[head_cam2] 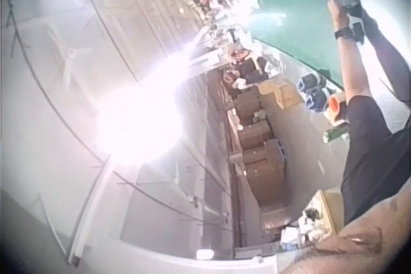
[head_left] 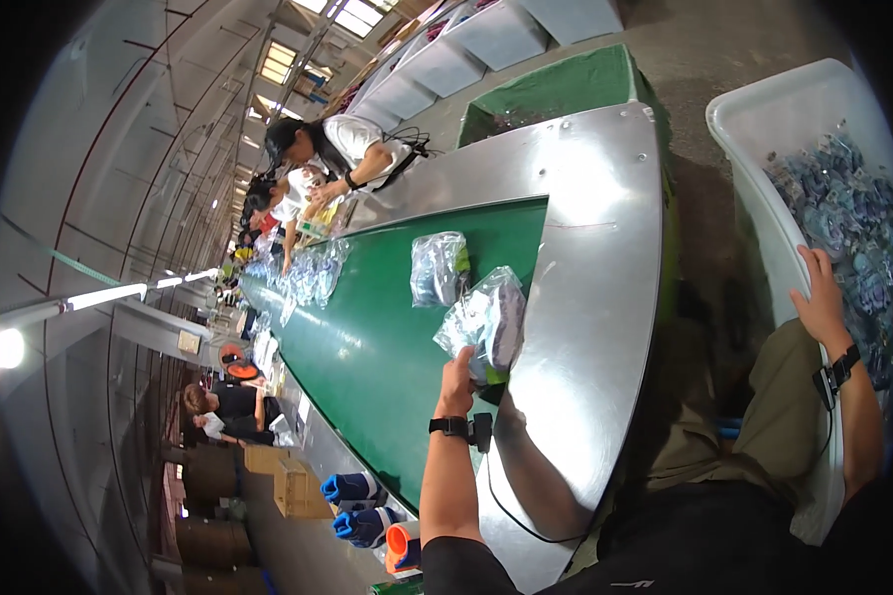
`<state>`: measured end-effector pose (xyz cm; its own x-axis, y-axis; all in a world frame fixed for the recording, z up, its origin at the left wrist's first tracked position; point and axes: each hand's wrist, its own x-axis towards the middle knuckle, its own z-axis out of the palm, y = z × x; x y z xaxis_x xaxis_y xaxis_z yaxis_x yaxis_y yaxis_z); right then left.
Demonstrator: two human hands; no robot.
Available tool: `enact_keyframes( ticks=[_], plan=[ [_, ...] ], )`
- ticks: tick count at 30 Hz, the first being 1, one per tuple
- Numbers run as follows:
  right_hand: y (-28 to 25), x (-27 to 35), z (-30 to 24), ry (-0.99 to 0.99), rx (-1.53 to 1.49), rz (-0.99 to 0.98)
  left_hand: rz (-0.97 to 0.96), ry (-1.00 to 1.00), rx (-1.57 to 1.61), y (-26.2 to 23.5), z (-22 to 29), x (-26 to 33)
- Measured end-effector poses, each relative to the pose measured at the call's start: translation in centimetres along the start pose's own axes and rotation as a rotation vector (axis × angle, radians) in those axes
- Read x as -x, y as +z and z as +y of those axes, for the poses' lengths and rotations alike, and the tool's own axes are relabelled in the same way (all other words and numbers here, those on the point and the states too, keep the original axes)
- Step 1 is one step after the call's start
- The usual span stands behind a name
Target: Transfer packaged shoes from a large plastic bin to an assembly line workstation.
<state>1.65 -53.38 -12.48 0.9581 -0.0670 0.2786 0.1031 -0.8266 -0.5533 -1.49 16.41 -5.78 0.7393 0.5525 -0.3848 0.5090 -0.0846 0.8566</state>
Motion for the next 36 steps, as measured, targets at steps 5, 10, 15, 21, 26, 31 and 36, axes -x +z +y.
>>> enact_keyframes(
  ticks=[5,10,15,21,26,31,36],
  plan=[
    [0.8,0.4,0.9,-0.01,-0.001,0.002,-0.009,0.289,0.291,1.6,0.5,4.5],
    [0.9,1.0,1.8,0.002,0.043,-0.018,0.281,0.944,-0.269,4.9,-0.1,11.2],
    [0.8,0.7,1.2,-0.012,0.031,-0.019,0.093,1.004,-0.536,4.8,-0.8,16.9],
    [0.6,0.5,1.8,-0.026,0.029,0.003,-0.017,0.6,-0.016,2.6,-2.1,18.5],
    [1.0,0.7,2.2,-0.039,0.049,0.008,0.085,0.442,-0.064,4.6,-2.9,18.1],
    [1.0,0.7,1.7,-0.051,0.039,-0.005,0.013,0.537,-0.115,6.9,-2.8,17.2],
    [-0.1,1.2,3.5,-0.043,0.0,-0.004,-0.292,0.116,0.669,9.2,0.4,18.5]
  ],
)
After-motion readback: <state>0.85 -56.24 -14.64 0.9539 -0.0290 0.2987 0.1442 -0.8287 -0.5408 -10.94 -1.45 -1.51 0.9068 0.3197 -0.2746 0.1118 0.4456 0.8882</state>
